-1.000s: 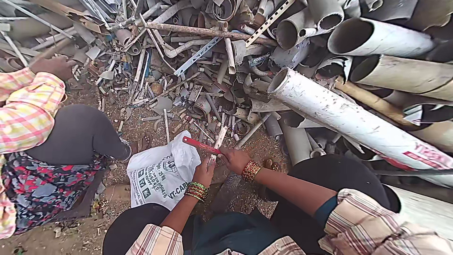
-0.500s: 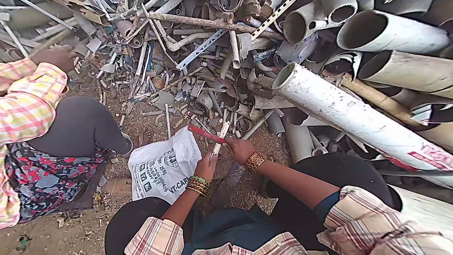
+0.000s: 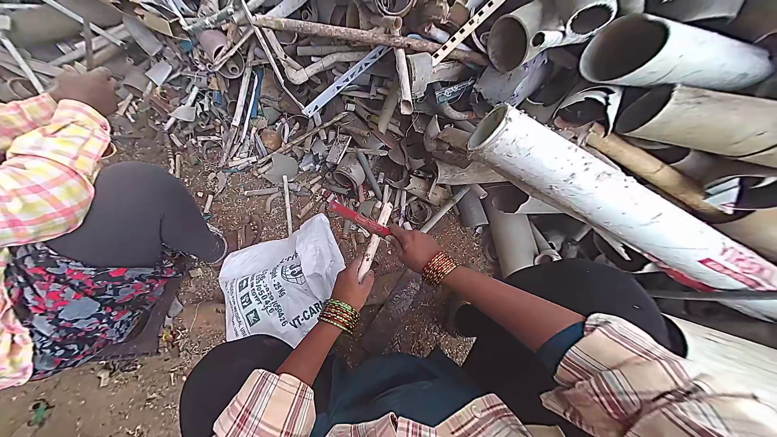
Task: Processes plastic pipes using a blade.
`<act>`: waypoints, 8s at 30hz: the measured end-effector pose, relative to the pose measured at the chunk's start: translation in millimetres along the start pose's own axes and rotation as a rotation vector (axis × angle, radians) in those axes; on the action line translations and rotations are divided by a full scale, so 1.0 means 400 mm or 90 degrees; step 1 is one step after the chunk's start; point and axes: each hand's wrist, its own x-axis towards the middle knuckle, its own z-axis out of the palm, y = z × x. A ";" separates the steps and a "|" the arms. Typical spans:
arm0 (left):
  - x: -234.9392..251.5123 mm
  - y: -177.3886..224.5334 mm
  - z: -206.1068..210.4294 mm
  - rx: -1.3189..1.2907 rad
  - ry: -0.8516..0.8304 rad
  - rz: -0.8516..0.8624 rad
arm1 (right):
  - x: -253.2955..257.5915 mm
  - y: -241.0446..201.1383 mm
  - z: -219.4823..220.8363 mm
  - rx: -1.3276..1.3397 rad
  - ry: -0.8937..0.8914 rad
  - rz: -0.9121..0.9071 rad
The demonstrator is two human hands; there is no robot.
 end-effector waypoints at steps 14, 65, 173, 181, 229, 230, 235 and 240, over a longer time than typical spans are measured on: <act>0.012 -0.012 0.001 -0.113 0.003 -0.082 | -0.023 -0.029 0.025 -0.027 -0.076 -0.038; 0.009 -0.003 0.007 -0.048 0.017 -0.113 | -0.009 -0.009 0.042 -0.001 -0.108 -0.062; 0.027 -0.007 -0.020 -0.165 -0.133 -0.082 | 0.043 0.097 -0.028 0.537 0.177 0.120; 0.094 -0.070 -0.055 0.081 -0.097 0.020 | 0.046 0.105 -0.033 0.510 0.201 0.081; 0.067 -0.024 -0.107 0.311 -0.077 -0.171 | 0.040 0.084 -0.035 0.052 -0.110 0.054; 0.066 -0.018 -0.101 0.308 -0.091 -0.156 | 0.043 0.093 -0.040 0.109 -0.082 0.056; 0.076 -0.027 -0.078 0.307 -0.159 -0.135 | 0.050 0.142 -0.015 0.061 -0.136 0.165; 0.067 -0.011 -0.081 0.321 -0.166 -0.145 | 0.059 0.127 -0.011 0.035 -0.111 0.131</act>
